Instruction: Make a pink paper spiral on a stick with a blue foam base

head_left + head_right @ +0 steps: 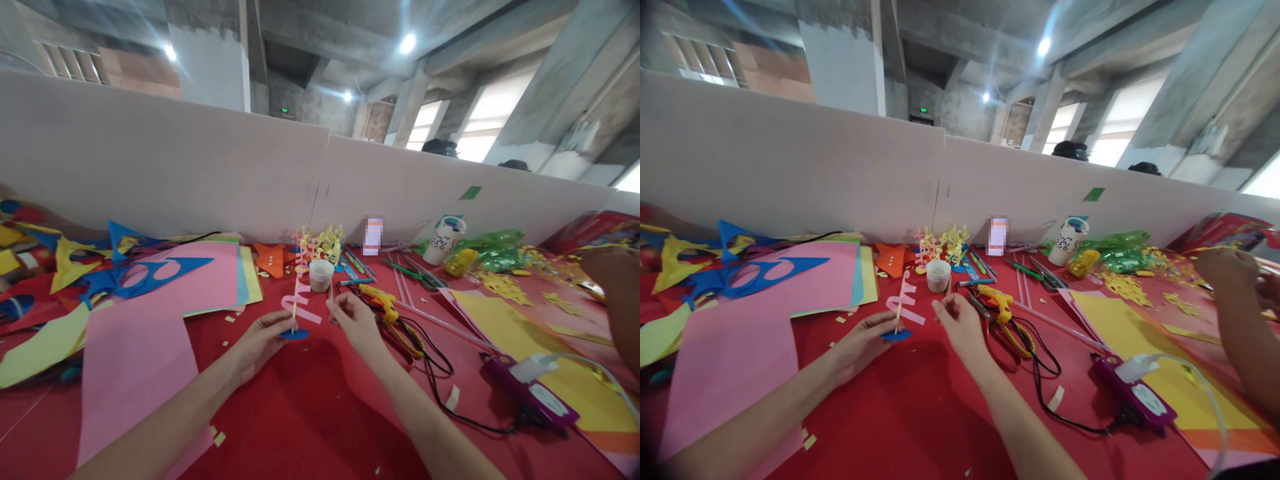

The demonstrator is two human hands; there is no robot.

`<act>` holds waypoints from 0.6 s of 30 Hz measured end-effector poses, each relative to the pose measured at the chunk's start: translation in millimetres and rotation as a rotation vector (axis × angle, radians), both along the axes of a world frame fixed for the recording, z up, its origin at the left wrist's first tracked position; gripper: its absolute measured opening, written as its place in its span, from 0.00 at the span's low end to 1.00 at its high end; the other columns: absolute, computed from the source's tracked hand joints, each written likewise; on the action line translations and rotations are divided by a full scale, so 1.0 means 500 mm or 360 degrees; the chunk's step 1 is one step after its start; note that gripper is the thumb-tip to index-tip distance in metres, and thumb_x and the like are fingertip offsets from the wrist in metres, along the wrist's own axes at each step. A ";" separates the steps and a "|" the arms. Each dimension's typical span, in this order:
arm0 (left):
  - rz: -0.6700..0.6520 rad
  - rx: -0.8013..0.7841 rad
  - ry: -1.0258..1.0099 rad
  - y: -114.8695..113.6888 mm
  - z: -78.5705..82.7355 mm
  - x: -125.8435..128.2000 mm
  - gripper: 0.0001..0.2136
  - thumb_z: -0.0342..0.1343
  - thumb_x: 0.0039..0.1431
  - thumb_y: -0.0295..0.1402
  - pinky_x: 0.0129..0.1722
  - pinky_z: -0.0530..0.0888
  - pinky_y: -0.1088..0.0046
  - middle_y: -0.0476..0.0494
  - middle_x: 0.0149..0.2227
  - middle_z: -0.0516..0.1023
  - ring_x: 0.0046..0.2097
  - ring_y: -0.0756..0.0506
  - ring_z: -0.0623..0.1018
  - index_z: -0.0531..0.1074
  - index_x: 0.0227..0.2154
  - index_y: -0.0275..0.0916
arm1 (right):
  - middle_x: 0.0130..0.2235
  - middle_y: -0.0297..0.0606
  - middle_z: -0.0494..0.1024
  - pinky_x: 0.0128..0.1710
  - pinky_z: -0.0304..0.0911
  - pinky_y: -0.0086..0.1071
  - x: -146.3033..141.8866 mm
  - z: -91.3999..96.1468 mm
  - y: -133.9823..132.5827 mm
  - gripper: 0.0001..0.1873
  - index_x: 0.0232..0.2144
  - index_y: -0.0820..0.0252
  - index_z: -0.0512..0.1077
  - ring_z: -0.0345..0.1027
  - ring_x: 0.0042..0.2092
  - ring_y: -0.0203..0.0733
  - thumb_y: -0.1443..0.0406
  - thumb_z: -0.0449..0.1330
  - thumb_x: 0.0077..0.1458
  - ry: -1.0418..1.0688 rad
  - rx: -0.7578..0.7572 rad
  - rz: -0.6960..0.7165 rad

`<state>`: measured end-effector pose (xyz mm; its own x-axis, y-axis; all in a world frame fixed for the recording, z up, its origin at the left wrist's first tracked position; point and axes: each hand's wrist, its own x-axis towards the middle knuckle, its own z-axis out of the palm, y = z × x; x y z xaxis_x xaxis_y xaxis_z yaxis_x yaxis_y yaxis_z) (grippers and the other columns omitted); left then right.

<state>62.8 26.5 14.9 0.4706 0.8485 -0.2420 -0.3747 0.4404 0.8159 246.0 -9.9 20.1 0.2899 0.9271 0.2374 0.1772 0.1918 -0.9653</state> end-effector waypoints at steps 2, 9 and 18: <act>0.0031 0.0007 0.0017 0.001 -0.002 0.000 0.08 0.68 0.36 0.28 0.34 0.69 0.77 0.49 0.24 0.78 0.30 0.51 0.75 0.77 0.24 0.37 | 0.22 0.32 0.68 0.26 0.57 0.31 0.057 0.012 0.002 0.17 0.24 0.57 0.62 0.63 0.25 0.39 0.50 0.53 0.50 -0.0344 0.0005 -0.0288; 0.0073 0.0079 0.0098 -0.004 -0.006 0.005 0.10 0.69 0.34 0.30 0.33 0.68 0.78 0.49 0.24 0.78 0.29 0.52 0.75 0.77 0.24 0.36 | 0.29 0.53 0.74 0.37 0.57 0.40 0.257 -0.001 -0.015 0.18 0.21 0.62 0.68 0.68 0.39 0.55 0.53 0.53 0.49 -0.1284 -0.0792 -0.1010; 0.0069 0.0106 0.0124 -0.005 -0.002 0.006 0.11 0.69 0.33 0.30 0.35 0.69 0.76 0.48 0.25 0.78 0.30 0.51 0.75 0.77 0.24 0.36 | 0.13 0.36 0.67 0.21 0.55 0.33 0.275 -0.061 0.007 0.17 0.09 0.57 0.62 0.64 0.20 0.43 0.58 0.56 0.43 -0.0955 -0.0684 -0.0708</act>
<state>65.6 23.9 13.7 0.4152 0.8830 -0.2189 -0.3265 0.3692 0.8701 383.3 -6.4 -10.5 0.5856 0.8015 0.1210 0.6523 -0.3774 -0.6574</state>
